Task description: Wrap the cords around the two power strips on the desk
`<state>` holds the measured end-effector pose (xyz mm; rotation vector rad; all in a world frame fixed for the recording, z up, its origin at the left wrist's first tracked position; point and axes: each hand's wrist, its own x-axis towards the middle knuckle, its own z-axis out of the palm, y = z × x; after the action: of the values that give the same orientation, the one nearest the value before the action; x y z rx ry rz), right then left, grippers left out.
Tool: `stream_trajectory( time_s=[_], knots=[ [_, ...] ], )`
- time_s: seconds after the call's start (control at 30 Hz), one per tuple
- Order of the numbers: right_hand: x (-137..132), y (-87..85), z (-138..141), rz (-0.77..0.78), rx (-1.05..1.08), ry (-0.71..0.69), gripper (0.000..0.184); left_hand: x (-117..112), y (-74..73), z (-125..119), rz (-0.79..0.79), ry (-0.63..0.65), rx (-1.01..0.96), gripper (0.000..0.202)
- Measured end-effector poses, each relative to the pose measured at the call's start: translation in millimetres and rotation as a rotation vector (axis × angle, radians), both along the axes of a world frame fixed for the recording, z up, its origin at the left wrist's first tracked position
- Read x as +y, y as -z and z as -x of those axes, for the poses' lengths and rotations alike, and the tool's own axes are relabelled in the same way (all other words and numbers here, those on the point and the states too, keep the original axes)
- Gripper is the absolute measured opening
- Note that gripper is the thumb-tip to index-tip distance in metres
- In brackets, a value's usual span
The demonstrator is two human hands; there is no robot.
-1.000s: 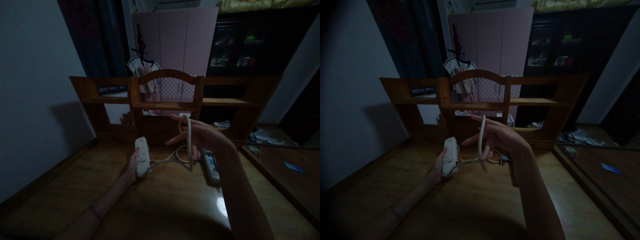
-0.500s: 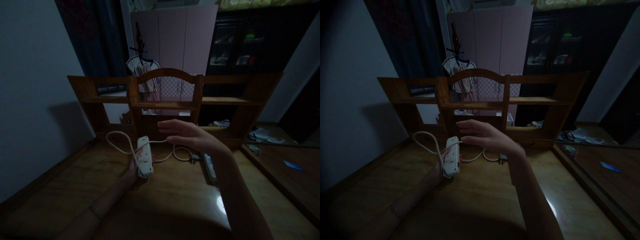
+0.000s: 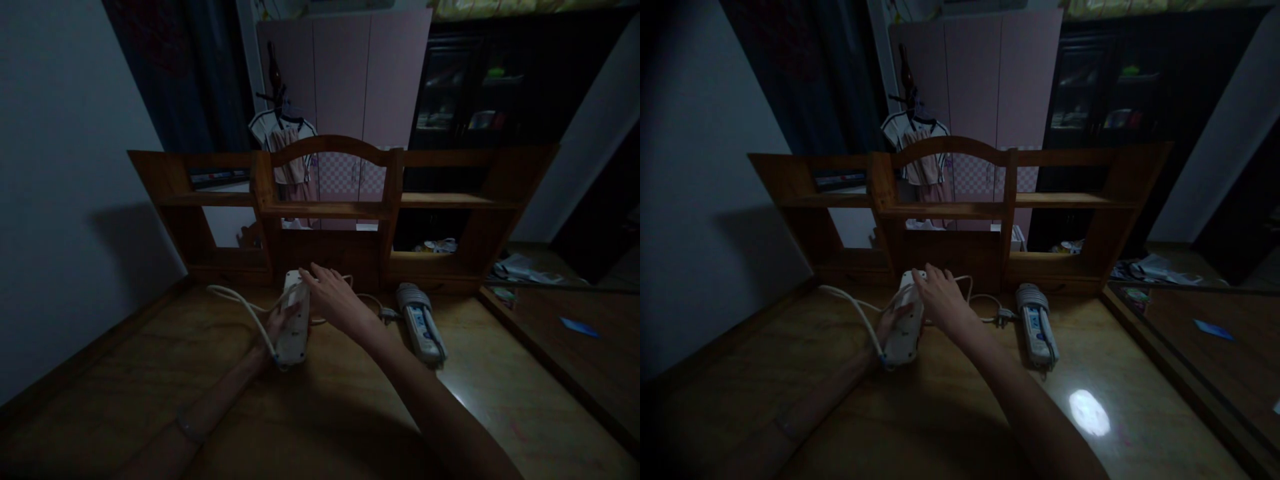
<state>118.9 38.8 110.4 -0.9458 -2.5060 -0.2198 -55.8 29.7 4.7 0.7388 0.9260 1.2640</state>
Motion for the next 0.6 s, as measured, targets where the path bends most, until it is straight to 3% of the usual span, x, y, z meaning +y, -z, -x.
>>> stream_trajectory(
  time_s=[0.13,0.23,0.4,0.53,0.6],
  knots=[
    [9.9,-0.4,-7.3,0.053,-0.128,0.142,0.039,-5.1,-1.1,-4.8,-0.119,-0.023,0.108,0.050],
    [14.5,-6.5,-15.2,0.135,-0.166,0.157,0.022,-6.8,1.8,-5.2,-0.136,0.031,0.164,0.048],
    [28.1,-11.0,-25.5,0.134,-0.098,0.180,0.022,-13.5,5.4,-6.8,-0.136,0.175,0.243,0.054],
    [42.3,-14.2,-35.3,0.122,0.314,0.251,0.022,-16.4,4.4,-10.1,-0.111,0.225,0.221,0.051],
    [48.6,-17.3,-41.5,0.243,0.637,0.201,0.022,-13.9,4.0,-11.4,-0.024,0.212,0.128,0.048]
  ],
)
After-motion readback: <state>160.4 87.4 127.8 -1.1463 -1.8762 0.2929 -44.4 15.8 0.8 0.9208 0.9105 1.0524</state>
